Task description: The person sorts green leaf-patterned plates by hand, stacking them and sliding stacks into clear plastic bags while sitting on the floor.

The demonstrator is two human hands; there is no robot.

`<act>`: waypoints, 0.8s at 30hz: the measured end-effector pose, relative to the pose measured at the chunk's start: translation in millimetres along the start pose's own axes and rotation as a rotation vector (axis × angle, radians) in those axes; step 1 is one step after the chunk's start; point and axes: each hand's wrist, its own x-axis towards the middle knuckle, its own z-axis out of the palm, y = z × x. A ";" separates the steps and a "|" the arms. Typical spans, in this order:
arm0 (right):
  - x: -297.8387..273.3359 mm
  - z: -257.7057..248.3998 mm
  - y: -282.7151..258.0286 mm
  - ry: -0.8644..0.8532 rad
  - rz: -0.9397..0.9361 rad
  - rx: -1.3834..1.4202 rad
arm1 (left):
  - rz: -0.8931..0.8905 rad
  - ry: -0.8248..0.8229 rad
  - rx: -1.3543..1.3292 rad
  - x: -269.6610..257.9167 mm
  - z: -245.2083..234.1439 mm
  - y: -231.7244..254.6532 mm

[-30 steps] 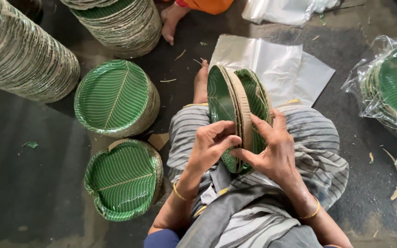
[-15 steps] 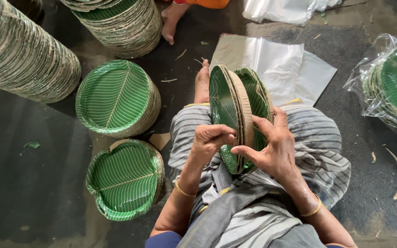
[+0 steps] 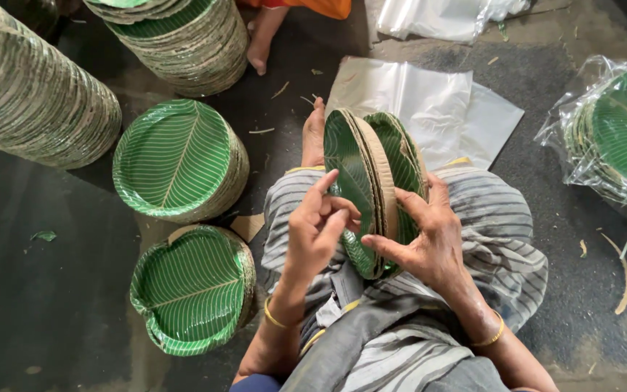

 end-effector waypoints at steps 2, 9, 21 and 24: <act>-0.6 -0.5 -2.5 -0.009 0.008 0.007 | -0.130 -0.064 -0.261 0.7 -1.8 2.3; -3.4 1.0 1.2 -0.014 -0.044 0.015 | -0.181 -0.183 -0.313 13.8 -2.8 -24.5; -3.7 4.6 9.8 0.023 -0.032 0.017 | -0.328 -0.184 -0.514 18.6 -8.1 -57.2; -3.1 3.8 8.4 0.021 -0.019 0.028 | -0.311 -0.203 -0.431 16.6 -6.6 -58.0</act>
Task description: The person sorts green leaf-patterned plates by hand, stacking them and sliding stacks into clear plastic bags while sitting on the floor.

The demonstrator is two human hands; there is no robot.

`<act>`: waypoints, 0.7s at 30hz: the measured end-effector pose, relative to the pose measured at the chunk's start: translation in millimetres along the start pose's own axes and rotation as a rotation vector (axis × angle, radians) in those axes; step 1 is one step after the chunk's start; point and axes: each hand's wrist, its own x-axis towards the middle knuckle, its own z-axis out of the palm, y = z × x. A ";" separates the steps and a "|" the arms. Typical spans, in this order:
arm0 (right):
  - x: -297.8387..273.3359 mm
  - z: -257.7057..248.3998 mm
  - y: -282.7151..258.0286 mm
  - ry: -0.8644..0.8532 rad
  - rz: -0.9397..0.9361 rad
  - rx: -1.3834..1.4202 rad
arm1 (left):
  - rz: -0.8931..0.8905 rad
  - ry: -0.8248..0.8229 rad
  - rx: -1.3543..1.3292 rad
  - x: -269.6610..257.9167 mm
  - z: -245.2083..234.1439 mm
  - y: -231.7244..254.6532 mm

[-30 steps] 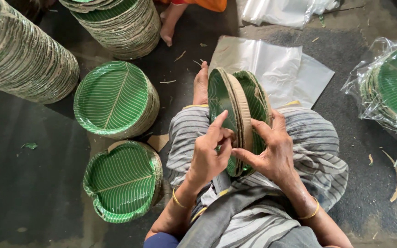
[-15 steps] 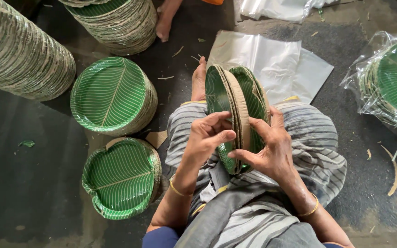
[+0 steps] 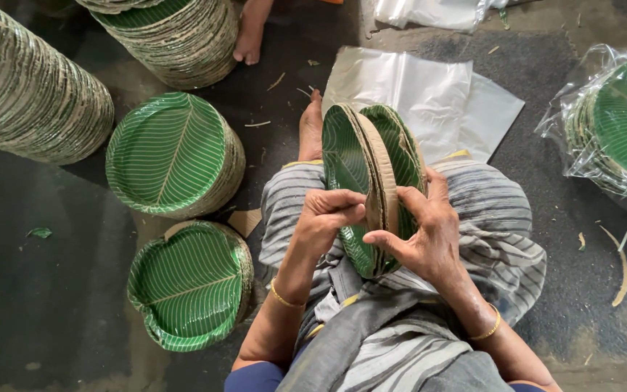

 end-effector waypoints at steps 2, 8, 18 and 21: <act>1.2 -0.8 -0.2 -0.001 0.009 0.010 | 0.033 -0.018 0.035 1.5 0.7 1.3; 3.5 -1.5 -0.8 -0.018 0.028 0.017 | 0.035 -0.090 0.071 -1.9 9.1 7.5; -1.3 -7.1 15.9 0.000 0.117 0.050 | 0.349 0.377 0.338 -33.3 14.7 78.5; -0.1 -5.9 3.2 -0.007 0.048 0.024 | 0.225 0.206 0.342 -26.9 35.7 69.2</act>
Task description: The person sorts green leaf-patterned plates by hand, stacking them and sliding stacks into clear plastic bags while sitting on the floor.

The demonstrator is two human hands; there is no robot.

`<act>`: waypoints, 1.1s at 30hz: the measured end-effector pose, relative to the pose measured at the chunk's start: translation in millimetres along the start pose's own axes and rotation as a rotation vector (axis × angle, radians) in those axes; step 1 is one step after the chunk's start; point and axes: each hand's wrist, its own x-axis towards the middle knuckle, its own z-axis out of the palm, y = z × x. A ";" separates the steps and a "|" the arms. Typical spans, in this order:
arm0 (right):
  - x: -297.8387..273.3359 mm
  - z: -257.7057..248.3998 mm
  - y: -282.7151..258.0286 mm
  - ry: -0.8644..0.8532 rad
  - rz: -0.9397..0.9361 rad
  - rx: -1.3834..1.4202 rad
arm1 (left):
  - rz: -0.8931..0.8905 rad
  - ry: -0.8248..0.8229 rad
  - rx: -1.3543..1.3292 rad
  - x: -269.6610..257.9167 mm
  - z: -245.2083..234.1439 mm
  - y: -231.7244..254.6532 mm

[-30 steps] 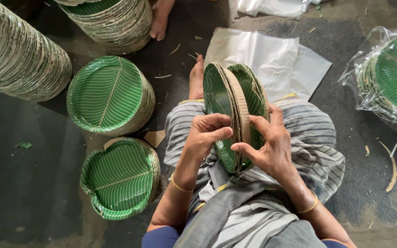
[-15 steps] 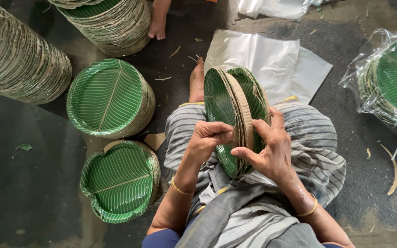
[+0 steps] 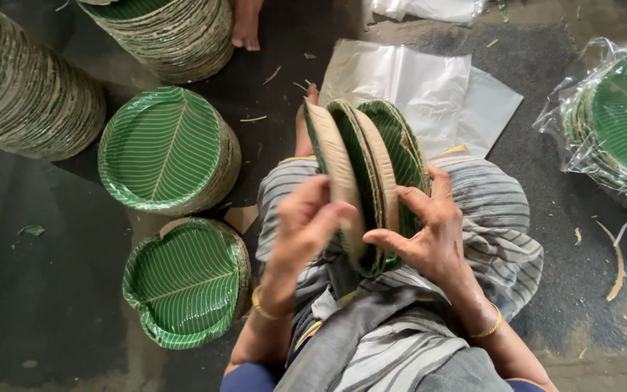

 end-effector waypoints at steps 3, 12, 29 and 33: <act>-0.3 1.5 -3.9 -0.004 -0.040 -0.022 | -0.049 -0.141 0.027 -0.1 24.0 -3.2; -3.9 4.2 7.2 0.022 -0.021 -0.045 | -0.233 -0.260 -0.228 17.4 8.6 -28.5; -10.1 -11.7 16.7 -0.069 -0.113 0.055 | 0.051 -0.099 0.237 4.4 28.9 1.9; -39.9 -46.5 110.3 -0.035 0.150 0.123 | 0.110 -0.167 0.271 18.5 13.8 15.0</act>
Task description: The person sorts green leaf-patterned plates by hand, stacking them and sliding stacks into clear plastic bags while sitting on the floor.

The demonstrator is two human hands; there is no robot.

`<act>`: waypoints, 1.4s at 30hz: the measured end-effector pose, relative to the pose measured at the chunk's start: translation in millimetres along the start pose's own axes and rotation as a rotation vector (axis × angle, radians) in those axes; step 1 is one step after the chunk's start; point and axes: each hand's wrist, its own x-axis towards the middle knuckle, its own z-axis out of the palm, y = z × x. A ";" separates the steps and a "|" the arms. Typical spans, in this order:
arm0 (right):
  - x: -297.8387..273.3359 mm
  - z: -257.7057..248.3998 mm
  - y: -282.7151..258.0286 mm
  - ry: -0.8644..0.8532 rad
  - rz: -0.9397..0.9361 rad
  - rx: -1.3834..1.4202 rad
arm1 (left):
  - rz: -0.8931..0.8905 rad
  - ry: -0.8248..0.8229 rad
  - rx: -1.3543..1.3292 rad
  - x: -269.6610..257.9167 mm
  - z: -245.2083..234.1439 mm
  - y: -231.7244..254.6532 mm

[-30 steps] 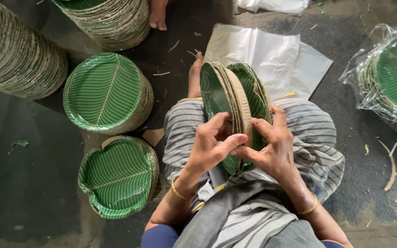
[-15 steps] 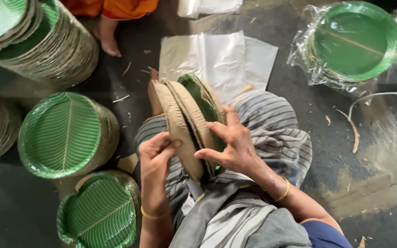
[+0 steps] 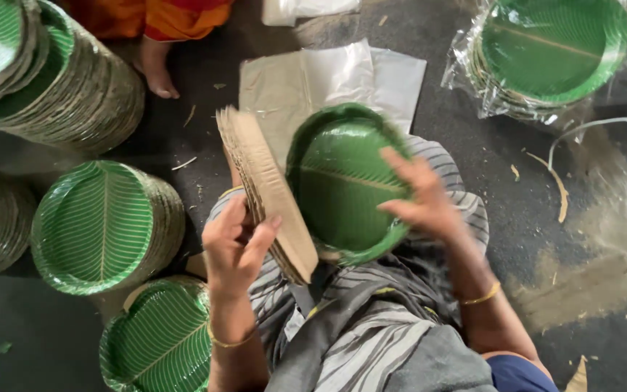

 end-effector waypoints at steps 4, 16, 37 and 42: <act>-50.8 -61.7 57.8 0.153 0.358 0.547 | 0.504 -0.335 0.272 15.4 25.2 26.5; -130.0 -67.1 111.8 0.449 0.535 0.905 | 0.582 -0.597 0.395 40.0 111.0 -54.1; -54.7 -36.7 70.9 -0.071 0.178 -0.552 | -0.384 -0.240 0.222 99.3 194.8 -184.7; -19.3 -34.6 122.8 -0.125 0.263 -0.498 | -0.444 -0.406 -0.247 133.3 186.8 -167.0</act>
